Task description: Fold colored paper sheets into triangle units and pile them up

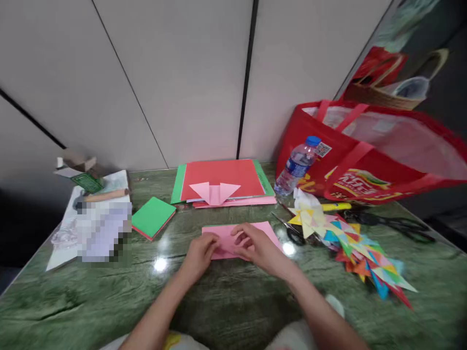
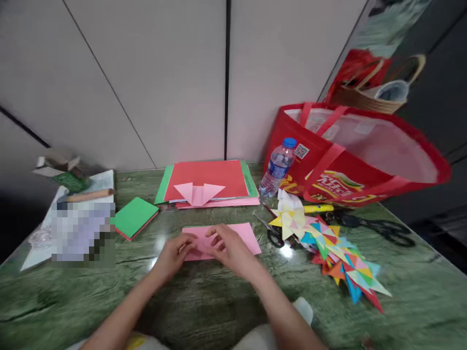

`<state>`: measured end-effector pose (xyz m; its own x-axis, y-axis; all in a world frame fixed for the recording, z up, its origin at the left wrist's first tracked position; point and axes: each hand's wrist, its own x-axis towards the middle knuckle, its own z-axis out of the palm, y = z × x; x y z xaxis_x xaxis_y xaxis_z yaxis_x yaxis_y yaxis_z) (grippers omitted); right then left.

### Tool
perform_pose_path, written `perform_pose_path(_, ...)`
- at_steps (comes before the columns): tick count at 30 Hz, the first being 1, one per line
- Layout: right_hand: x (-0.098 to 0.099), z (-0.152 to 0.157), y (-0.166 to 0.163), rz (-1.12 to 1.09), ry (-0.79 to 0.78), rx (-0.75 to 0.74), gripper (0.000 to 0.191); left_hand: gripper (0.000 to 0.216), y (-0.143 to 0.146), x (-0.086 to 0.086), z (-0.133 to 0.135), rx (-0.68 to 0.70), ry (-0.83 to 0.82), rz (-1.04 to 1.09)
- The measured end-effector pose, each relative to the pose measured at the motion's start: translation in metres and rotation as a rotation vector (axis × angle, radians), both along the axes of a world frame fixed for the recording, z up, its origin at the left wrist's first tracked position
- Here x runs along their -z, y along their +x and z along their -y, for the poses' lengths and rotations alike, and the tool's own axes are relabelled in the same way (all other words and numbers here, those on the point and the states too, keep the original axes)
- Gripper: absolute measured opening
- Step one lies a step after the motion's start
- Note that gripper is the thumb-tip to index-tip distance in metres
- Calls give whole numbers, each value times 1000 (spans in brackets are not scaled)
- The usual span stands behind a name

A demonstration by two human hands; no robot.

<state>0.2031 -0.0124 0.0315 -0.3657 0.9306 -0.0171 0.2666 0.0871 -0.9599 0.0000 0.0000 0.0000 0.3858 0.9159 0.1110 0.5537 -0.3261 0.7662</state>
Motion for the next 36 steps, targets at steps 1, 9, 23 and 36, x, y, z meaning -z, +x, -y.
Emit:
perform_pose_path(1,2,2,-5,4,-6,-5,27,21,0,-2,0,4,-11,15)
perform_pose_path(9,33,-1,-17,-123,-233,118,22,17,3,-4,5,37,137,-69)
perform_pose_path(23,53,-9,-13,-7,-233,215,23,36,16,-1,35,220,481,-819)
perform_pose_path(36,36,-1,-18,349,4,143,10,44,18,7,49,190,445,-886)
